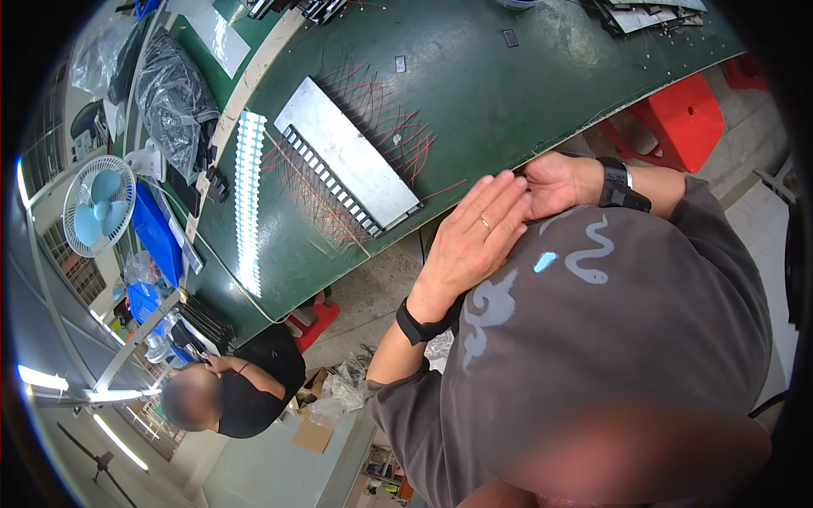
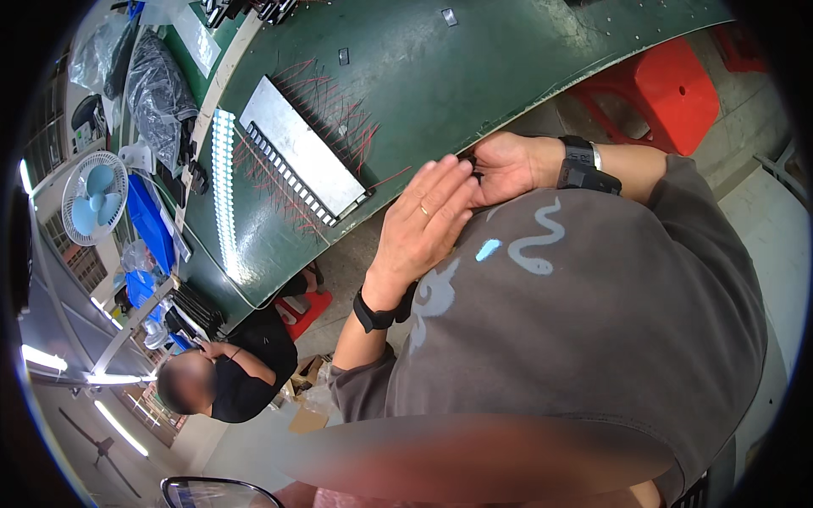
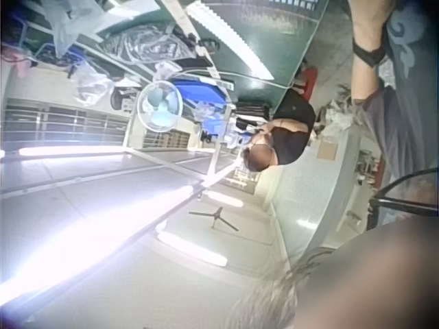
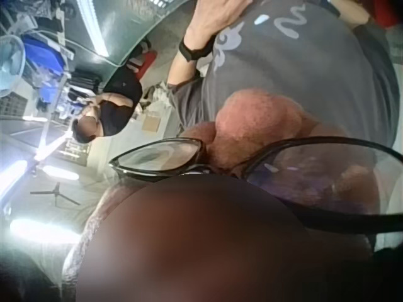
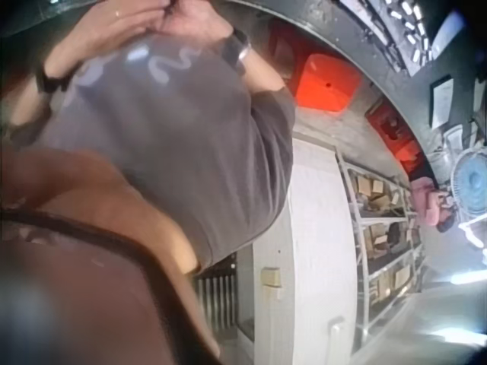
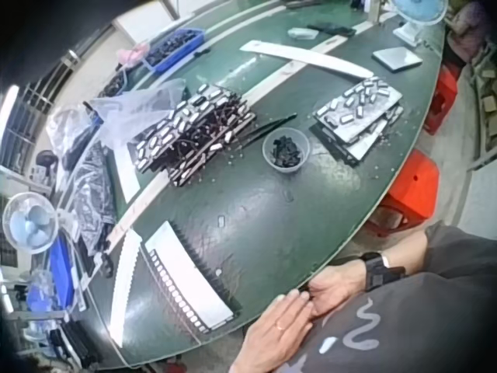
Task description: The recorder marks and assembles small electronic components onto strips at a manual workstation.
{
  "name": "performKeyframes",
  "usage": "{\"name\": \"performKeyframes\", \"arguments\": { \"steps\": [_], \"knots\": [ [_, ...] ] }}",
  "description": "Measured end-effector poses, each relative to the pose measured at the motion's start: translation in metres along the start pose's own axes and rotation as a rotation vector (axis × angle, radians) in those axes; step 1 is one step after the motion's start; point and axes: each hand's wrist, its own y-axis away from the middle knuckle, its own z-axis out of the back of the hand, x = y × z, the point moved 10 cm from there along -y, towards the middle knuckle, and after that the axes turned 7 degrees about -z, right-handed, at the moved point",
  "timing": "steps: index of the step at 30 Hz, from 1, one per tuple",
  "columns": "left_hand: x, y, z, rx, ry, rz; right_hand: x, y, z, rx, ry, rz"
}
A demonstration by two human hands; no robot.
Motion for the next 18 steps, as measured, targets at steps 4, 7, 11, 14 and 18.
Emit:
{"name": "performKeyframes", "arguments": {
  "steps": [4,7,11,14,18],
  "knots": [
    [-0.01,-0.009,0.009,-0.076,0.132,-0.045,-0.005,0.002,-0.015,-0.179,0.151,0.026],
    [0.002,-0.047,0.028,-0.111,0.019,-0.003,-0.004,0.002,-0.004,0.087,0.086,0.042],
    [0.041,-0.103,0.024,-0.03,-0.24,0.146,-0.008,0.0,-0.014,0.05,0.095,0.02],
    [0.059,-0.117,0.012,0.014,-0.322,0.102,-0.01,0.001,-0.008,-0.062,0.148,0.022],
    [0.048,-0.088,0.002,0.124,-0.229,0.088,-0.003,0.009,0.003,-0.149,0.234,0.083]
  ]
}}
